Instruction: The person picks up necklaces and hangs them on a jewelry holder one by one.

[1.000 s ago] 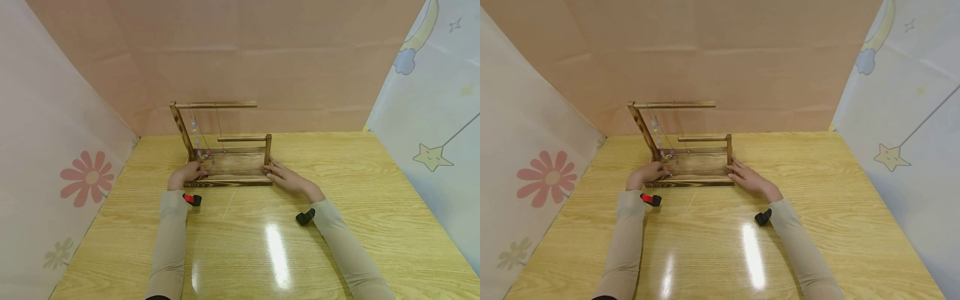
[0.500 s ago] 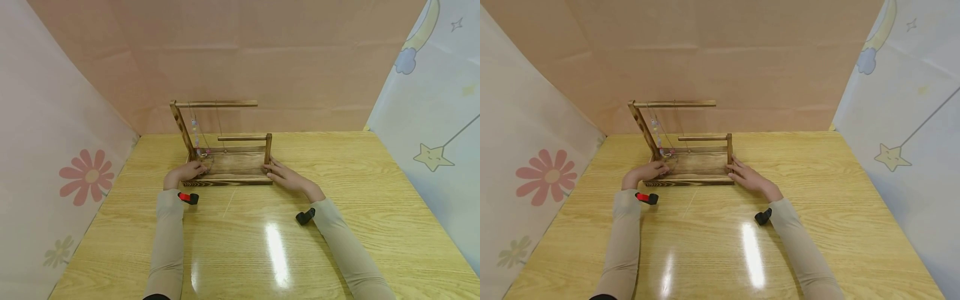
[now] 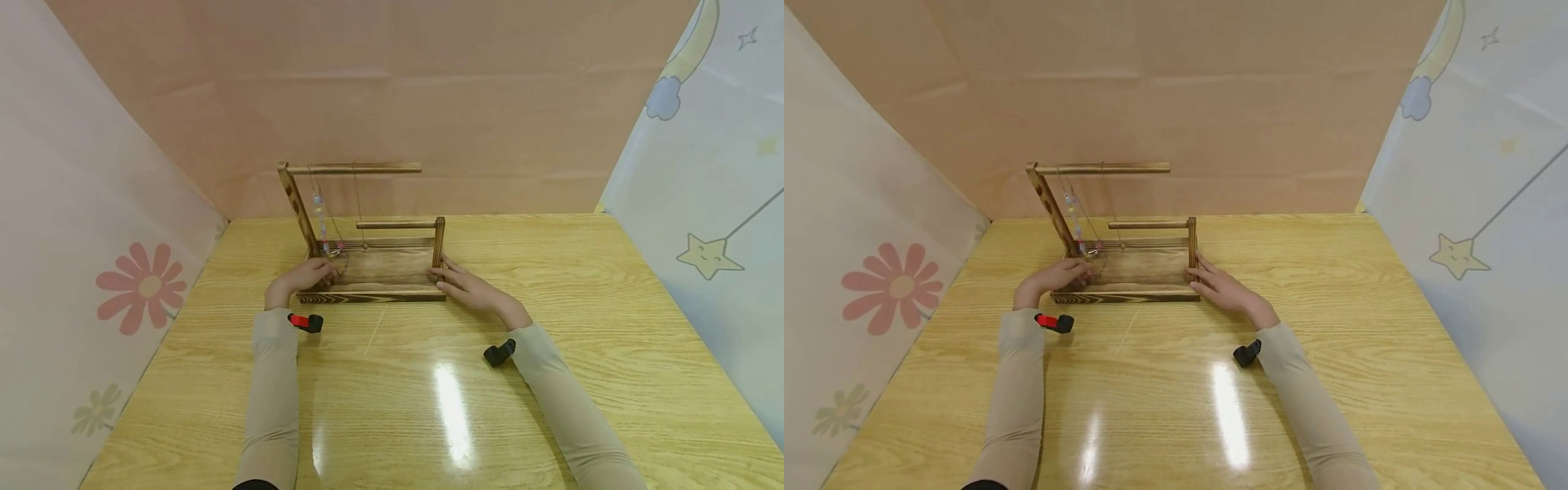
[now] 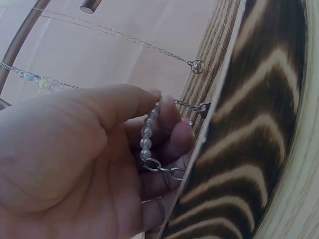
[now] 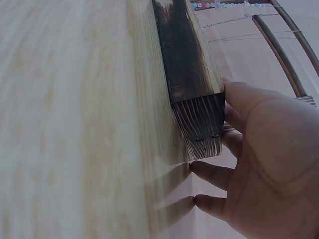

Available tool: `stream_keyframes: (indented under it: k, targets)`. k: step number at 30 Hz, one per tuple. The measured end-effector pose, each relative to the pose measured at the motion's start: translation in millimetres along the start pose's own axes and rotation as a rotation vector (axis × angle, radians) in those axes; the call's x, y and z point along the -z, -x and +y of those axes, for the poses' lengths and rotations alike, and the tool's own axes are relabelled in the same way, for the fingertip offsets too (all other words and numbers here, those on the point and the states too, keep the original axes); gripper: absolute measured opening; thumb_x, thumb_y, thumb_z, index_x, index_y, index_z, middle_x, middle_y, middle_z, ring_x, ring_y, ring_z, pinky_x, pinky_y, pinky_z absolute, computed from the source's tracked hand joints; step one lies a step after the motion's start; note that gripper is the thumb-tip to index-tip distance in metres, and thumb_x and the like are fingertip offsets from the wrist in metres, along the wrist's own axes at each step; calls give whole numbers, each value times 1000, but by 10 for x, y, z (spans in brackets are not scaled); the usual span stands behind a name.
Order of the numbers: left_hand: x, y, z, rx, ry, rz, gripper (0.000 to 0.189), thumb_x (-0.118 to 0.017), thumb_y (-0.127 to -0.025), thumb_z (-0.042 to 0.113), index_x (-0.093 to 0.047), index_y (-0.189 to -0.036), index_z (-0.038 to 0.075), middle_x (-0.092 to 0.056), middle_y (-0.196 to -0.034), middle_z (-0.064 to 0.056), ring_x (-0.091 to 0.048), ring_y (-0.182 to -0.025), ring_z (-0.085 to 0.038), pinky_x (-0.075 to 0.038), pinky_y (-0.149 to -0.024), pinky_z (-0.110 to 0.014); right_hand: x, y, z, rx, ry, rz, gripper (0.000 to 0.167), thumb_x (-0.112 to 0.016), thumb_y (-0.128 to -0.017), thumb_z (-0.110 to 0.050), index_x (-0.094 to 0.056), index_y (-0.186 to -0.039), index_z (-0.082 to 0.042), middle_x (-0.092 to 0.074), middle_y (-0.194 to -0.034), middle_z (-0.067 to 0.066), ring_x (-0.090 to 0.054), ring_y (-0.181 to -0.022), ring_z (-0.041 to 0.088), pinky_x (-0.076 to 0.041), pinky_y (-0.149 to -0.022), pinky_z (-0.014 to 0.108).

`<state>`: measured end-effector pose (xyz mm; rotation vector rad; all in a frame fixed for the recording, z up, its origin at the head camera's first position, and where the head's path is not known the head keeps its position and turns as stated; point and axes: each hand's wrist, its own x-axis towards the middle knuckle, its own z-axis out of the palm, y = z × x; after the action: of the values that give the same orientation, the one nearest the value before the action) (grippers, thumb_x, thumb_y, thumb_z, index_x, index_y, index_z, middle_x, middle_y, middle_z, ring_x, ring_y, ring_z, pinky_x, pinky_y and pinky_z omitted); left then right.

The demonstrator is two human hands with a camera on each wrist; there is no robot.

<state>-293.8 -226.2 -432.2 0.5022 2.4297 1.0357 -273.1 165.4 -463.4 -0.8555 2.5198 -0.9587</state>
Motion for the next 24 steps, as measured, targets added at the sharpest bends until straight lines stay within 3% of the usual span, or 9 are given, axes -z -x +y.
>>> stream_keyframes:
  k: [3,8,10,15,19,21,24]
  targets:
    - [6,-9,-4,-24,12,34,39,-30,-104,20,-54,-114,-10,-57,-106,-25,-57,-93,-33,-48,-86,-45,4,4,-7,0,-3,3,53,-37,-101,-38,-27,-147,-14,7,-156,6,-3,-142,35,-16,-111,59]
    - [-1,-43,11,-78,81,111,42,-37,-102,27,-55,-90,-8,-55,-87,-21,-56,-80,-31,-48,-74,-40,10,7,-14,-2,-4,-4,53,-36,-101,-37,-26,-147,-13,8,-156,5,-2,-142,34,-16,-111,59]
    - [7,-8,103,-96,112,125,41,-38,-102,23,-51,-82,-10,-50,-78,-20,-51,-69,-27,-45,-67,-38,11,5,-13,-4,-4,-6,53,-36,-101,-37,-26,-147,-13,8,-156,4,-2,-142,34,-15,-111,58]
    - [16,-15,115,-120,152,143,41,-39,-101,24,-50,-77,-8,-46,-68,-14,-34,-55,-16,-37,-58,-34,10,5,-16,-6,-3,-6,53,-36,-101,-35,-25,-147,-13,8,-156,4,-1,-142,33,-15,-112,58]
    - [22,-56,46,-95,218,159,44,-41,-100,28,-59,-88,-10,-54,-77,-22,-44,-66,-33,-42,-67,-44,4,4,-16,-2,-2,-8,53,-36,-101,-36,-25,-148,-12,8,-156,5,-1,-142,34,-15,-112,58]
    - [28,-58,49,-79,256,158,43,-42,-100,27,-60,-93,-12,-55,-84,-29,-43,-75,-43,-41,-71,-50,1,5,-17,2,0,-8,54,-36,-101,-37,-25,-148,-12,8,-156,5,-1,-142,34,-15,-111,58]
    - [30,-67,44,-77,295,150,43,-43,-100,25,-57,-94,-15,-52,-91,-37,-38,-78,-48,-37,-70,-54,1,3,-15,3,-1,-8,54,-36,-101,-37,-25,-147,-12,8,-156,5,-1,-142,34,-16,-111,58]
